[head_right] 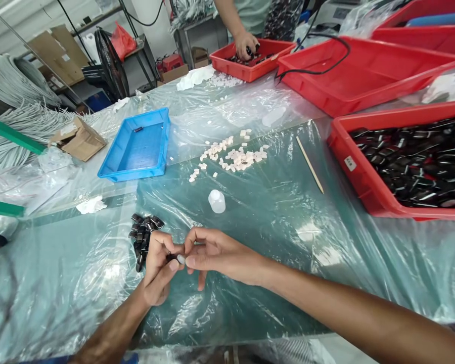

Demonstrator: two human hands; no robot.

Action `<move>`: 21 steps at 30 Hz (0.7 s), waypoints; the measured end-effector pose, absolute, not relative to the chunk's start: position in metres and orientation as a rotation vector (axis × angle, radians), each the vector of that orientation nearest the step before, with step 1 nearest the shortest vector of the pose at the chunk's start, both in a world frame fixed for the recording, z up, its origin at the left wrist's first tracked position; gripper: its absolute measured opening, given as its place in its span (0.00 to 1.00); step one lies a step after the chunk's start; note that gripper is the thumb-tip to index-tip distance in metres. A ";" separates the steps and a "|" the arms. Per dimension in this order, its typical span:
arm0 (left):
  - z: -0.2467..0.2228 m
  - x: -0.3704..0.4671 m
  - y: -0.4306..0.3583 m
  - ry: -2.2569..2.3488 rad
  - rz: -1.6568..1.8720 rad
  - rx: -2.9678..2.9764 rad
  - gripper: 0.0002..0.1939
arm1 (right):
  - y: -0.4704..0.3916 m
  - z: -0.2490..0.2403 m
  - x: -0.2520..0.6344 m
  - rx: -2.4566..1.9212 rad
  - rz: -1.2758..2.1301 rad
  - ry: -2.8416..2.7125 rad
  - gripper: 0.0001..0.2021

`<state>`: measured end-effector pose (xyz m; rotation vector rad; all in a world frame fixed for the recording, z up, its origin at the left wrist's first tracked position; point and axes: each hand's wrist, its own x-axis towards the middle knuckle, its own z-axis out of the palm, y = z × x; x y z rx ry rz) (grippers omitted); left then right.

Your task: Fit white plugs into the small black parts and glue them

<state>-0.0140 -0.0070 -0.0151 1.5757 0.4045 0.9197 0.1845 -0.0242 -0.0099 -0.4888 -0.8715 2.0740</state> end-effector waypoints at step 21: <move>-0.013 0.003 -0.008 0.364 1.216 2.100 0.06 | -0.052 -0.008 0.168 -0.451 2.036 -0.696 0.14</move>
